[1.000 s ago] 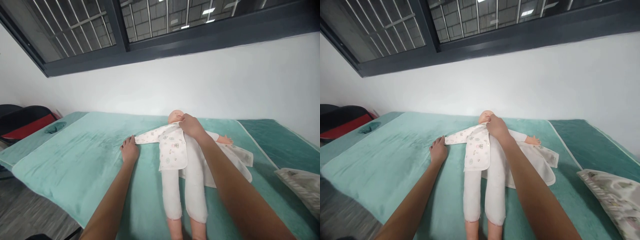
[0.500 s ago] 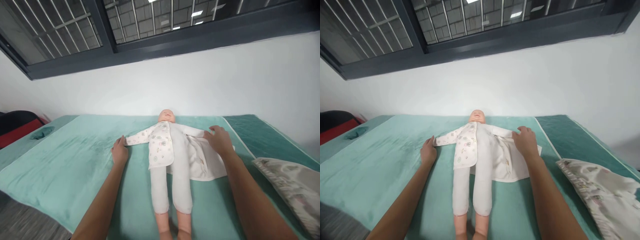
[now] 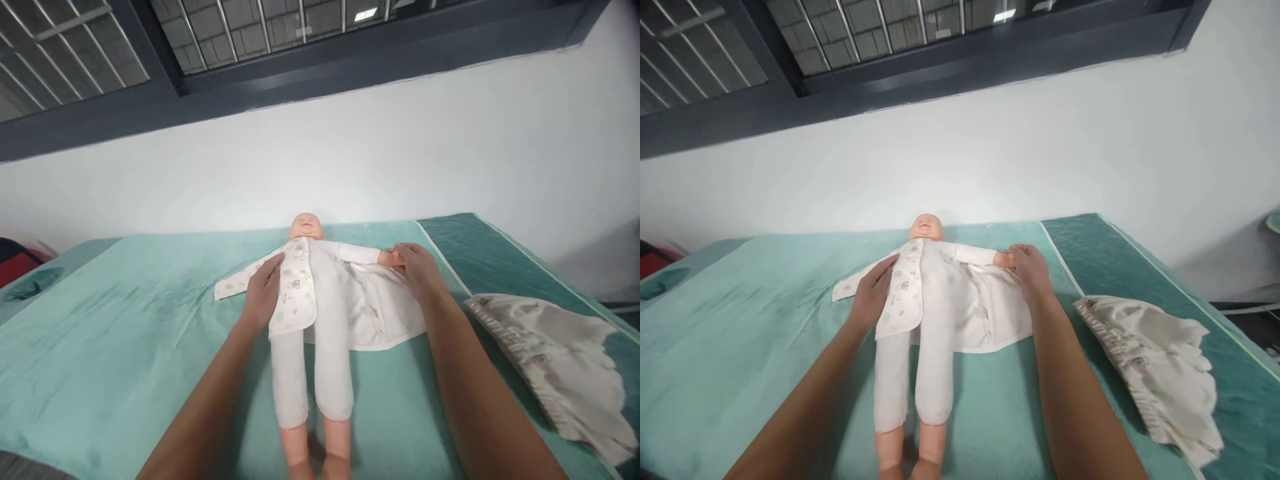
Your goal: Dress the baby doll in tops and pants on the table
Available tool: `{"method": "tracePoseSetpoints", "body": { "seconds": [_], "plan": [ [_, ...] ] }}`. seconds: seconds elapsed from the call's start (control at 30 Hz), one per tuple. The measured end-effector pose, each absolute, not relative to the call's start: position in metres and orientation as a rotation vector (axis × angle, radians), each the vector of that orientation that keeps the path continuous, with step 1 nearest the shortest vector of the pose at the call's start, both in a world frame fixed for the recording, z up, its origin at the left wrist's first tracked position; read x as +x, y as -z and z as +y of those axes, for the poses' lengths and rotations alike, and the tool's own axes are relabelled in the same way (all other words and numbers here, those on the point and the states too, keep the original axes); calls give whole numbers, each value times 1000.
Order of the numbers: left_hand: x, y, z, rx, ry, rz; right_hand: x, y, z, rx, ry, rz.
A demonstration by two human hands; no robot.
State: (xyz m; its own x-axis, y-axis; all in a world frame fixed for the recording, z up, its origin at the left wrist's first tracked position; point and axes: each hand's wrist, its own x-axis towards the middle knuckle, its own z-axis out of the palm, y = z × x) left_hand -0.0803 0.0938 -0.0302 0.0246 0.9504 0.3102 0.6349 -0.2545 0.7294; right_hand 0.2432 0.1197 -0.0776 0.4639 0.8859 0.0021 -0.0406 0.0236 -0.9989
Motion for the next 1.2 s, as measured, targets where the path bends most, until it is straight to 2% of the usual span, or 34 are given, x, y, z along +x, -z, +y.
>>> {"method": "tracePoseSetpoints", "body": {
  "seconds": [0.17,0.27,0.47,0.6,0.77,0.87,1.2],
  "plan": [
    [-40,-12,119,2181,-744,1529,238,70,119,-1017,-1108,-490],
    [-16,-26,131,2358,-534,1561,237,65,118,-989,-1161,-467],
    [50,-26,143,2802,-168,1270,235,43,106,-946,-1165,-627],
    [78,-18,158,2812,117,1252,242,39,104,-990,-1156,-840],
    [74,-17,167,2889,140,1258,254,62,114,-1621,-801,-1119],
    [68,-20,165,2949,149,1244,252,75,119,-1784,-729,-1218],
    [60,-25,162,3019,201,1294,237,65,116,-1768,-696,-1514]
  ]
}}
